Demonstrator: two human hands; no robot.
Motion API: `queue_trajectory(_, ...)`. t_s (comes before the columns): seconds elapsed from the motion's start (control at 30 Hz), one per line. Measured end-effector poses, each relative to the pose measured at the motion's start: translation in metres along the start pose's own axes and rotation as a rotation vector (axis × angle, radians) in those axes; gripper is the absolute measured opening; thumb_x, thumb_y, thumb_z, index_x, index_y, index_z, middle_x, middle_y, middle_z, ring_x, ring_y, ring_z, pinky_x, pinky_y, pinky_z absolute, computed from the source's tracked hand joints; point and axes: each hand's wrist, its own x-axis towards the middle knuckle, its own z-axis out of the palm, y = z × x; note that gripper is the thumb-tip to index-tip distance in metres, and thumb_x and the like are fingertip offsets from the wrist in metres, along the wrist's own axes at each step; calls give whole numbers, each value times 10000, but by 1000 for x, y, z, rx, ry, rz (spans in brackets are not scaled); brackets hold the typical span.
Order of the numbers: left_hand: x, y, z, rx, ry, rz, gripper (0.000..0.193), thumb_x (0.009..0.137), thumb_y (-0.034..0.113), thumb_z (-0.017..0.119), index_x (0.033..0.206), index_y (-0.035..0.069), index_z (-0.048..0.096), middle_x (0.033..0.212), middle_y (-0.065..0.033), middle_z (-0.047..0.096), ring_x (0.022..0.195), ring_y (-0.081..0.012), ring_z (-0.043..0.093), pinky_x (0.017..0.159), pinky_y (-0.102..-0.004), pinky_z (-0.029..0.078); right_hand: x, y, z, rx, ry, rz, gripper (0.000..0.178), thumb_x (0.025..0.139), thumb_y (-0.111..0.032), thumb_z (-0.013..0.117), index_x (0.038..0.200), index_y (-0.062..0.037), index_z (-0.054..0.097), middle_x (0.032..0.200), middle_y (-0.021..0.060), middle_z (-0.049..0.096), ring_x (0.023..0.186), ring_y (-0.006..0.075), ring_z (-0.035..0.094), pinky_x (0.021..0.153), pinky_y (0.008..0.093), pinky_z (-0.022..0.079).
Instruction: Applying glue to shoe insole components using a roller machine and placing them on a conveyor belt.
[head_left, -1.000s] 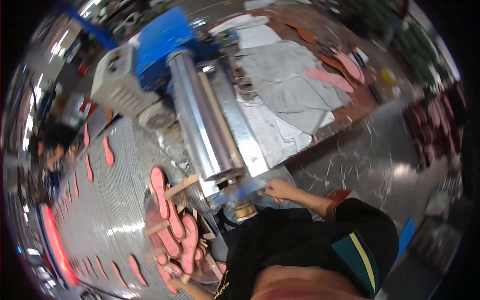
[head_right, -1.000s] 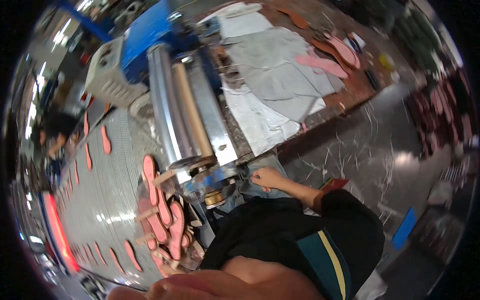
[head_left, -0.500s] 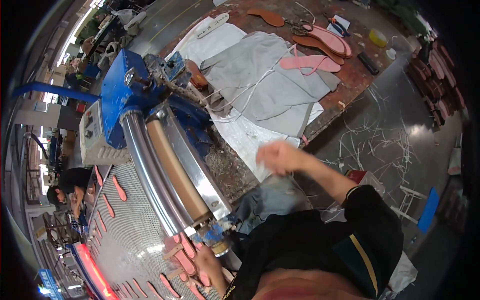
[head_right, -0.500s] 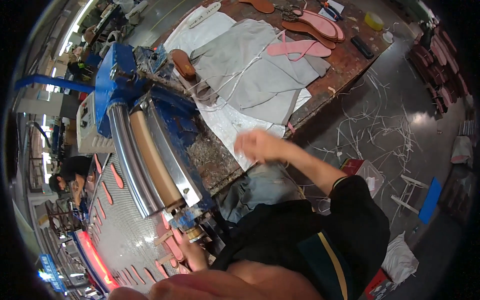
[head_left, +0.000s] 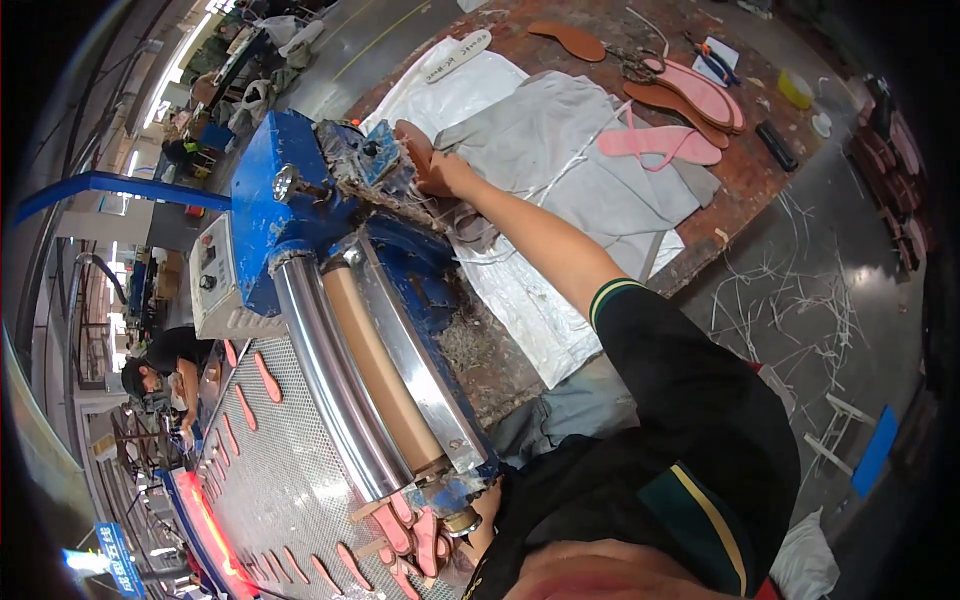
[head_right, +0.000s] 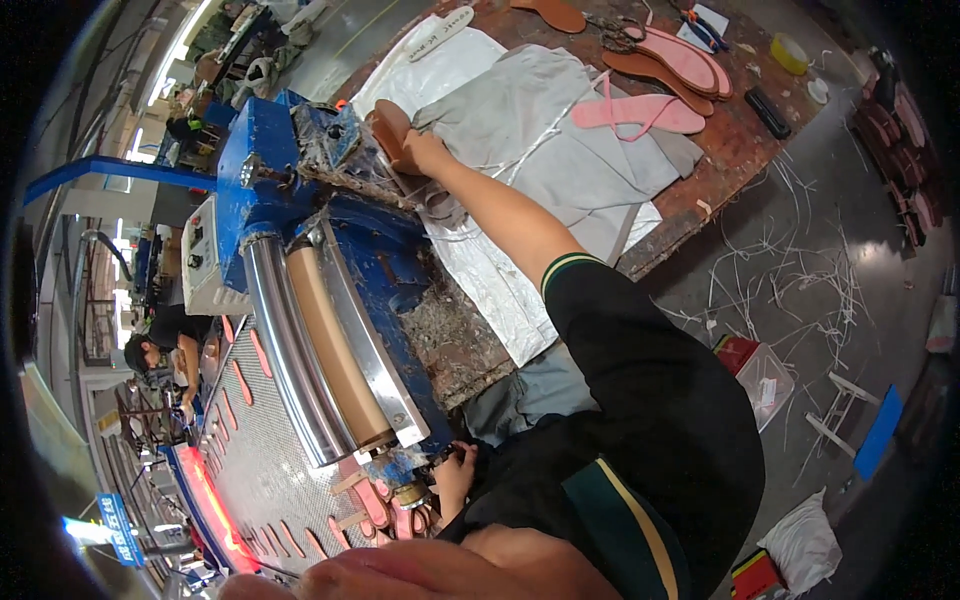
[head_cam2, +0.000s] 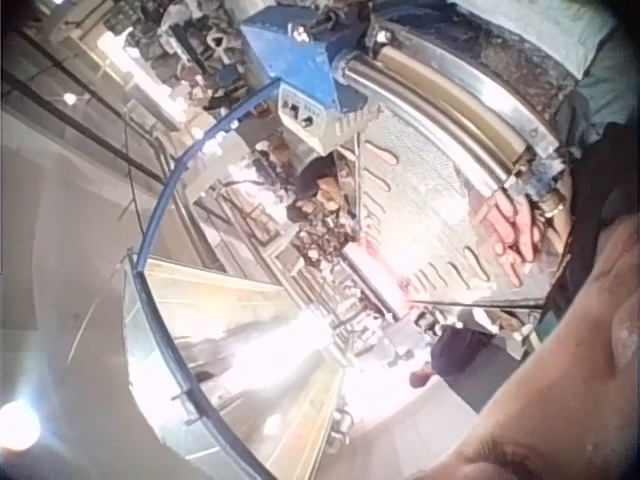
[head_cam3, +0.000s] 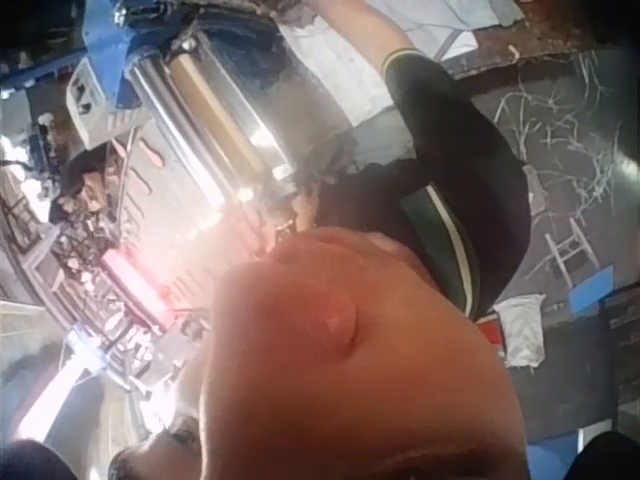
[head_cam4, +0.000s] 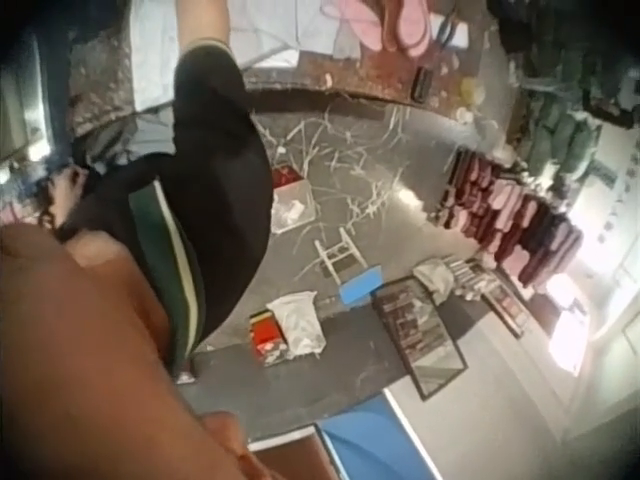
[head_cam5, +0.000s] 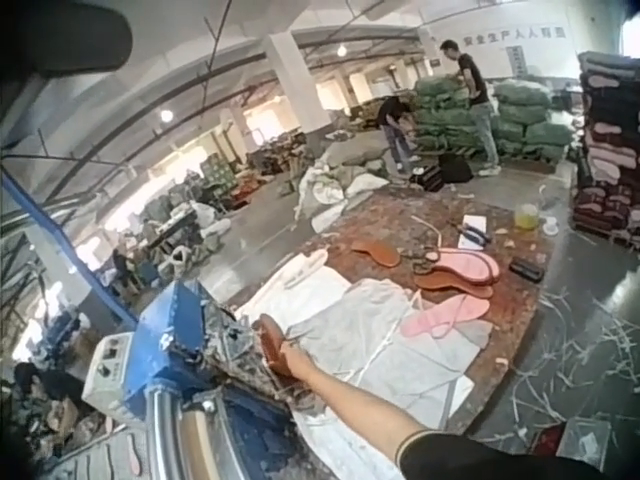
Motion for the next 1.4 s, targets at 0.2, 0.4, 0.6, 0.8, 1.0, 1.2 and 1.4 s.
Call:
queue_trajectory(0.2, 15, -23, -8, 166, -136, 0, 440, 883, 521, 543, 1010, 126, 687, 914, -143, 689, 817, -344, 659, 697, -443, 506, 2, -35, -20, 5, -222, 120, 635, 708, -317, 672, 1145, 76, 433, 1047, 353, 603, 983, 424, 631, 845, 454, 503)
queue_trajectory(0.4, 22, -32, 14, 179, -38, 127, 384, 872, 455, 568, 1029, 123, 679, 892, -146, 685, 821, -350, 654, 702, -448, 503, -4, -36, -6, -26, -44, -10, 530, 738, -204, 625, 1144, 66, 417, 960, 347, 627, 920, 448, 645, 810, 473, 513)
queue_trajectory(0.6, 36, 19, -6, -140, -330, 147, 238, 878, 235, 602, 1023, 50, 636, 893, -187, 667, 850, -355, 650, 738, -398, 500, 14, 36, -78, 694, -240, 323, 294, 744, -117, 653, 1012, -22, 580, 816, 114, 646, 719, 198, 643, 572, 340, 506)
queue_trajectory(0.8, 40, 34, -20, -348, -132, 337, 188, 877, 142, 606, 1028, 33, 629, 923, -173, 656, 857, -333, 647, 763, -381, 500, -170, 17, -150, 1399, -134, 118, 296, 770, -21, 639, 1060, -39, 583, 837, 8, 607, 662, 95, 551, 572, 251, 457)
queue_trajectory(1.0, 70, 108, -45, -1126, -357, 375, 543, 935, 309, 581, 1390, 99, 371, 1274, -109, 526, 1156, -228, 527, 929, -353, 445, -449, 11, -229, 856, -441, 309, 541, 772, -229, 767, 1225, -24, 554, 1068, 65, 631, 944, 143, 602, 805, 307, 510)
queue_trajectory(1.2, 61, 129, -49, -1135, -618, 309, 507, 852, 288, 691, 1260, 35, 526, 1121, -96, 633, 1035, -178, 601, 900, -306, 468, -559, 7, -183, 497, -519, 76, 519, 773, 16, 669, 1271, -16, 528, 1174, 93, 619, 1076, 176, 569, 944, 319, 438)
queue_trajectory(1.4, 44, 135, -61, -907, -268, 359, 360, 795, 278, 752, 996, 18, 605, 844, -86, 669, 766, -162, 652, 710, -287, 515, -563, 11, -170, 608, -659, 324, 432, 842, -203, 698, 1198, -1, 559, 1038, 65, 641, 944, 142, 587, 849, 288, 459)
